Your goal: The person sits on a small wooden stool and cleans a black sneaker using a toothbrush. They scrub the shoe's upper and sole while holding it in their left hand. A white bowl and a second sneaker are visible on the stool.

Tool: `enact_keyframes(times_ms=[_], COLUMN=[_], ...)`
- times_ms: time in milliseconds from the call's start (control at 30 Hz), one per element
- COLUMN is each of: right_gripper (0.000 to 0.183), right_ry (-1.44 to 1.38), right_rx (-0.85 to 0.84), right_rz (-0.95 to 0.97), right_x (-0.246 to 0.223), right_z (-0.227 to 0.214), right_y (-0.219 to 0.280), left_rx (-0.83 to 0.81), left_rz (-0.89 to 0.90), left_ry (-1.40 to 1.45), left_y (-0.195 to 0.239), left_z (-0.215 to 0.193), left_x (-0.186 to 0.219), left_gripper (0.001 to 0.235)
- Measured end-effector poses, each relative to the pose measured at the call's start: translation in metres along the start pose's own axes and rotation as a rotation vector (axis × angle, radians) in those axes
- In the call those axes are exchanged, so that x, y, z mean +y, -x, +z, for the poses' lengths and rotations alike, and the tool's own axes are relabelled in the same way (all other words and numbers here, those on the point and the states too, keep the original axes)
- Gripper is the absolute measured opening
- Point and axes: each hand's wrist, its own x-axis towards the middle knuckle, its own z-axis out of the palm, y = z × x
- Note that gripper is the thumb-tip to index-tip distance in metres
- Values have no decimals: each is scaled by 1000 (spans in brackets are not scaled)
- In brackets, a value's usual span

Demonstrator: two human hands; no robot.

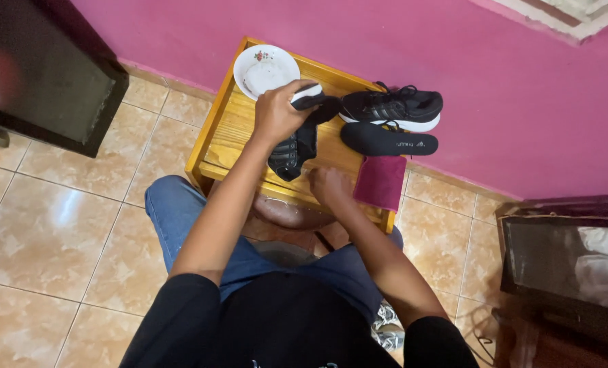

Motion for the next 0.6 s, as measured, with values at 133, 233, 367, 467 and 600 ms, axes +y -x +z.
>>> enact_keyframes(times_ms=[133, 233, 367, 467, 600], right_gripper=[31, 34, 36, 26, 28], right_ry=[-255, -329, -325, 70, 189], right_rx=[-133, -189, -194, -22, 237], right_rz=[-82, -120, -65, -251, -80], right_x=[-9, 15, 8, -1, -4], right_z=[-21, -38, -31, -16, 31], right_y=[18, 10, 24, 17, -22], left_rx=[-21, -3, -20, -24, -39], left_rz=[7, 11, 5, 1, 58], left_ry=[36, 42, 54, 53, -1], left_y=[2, 1, 4, 4, 6], left_z=[-6, -5, -4, 1, 12], left_x=[8, 6, 0, 1, 7], left_gripper=[42, 42, 42, 43, 44])
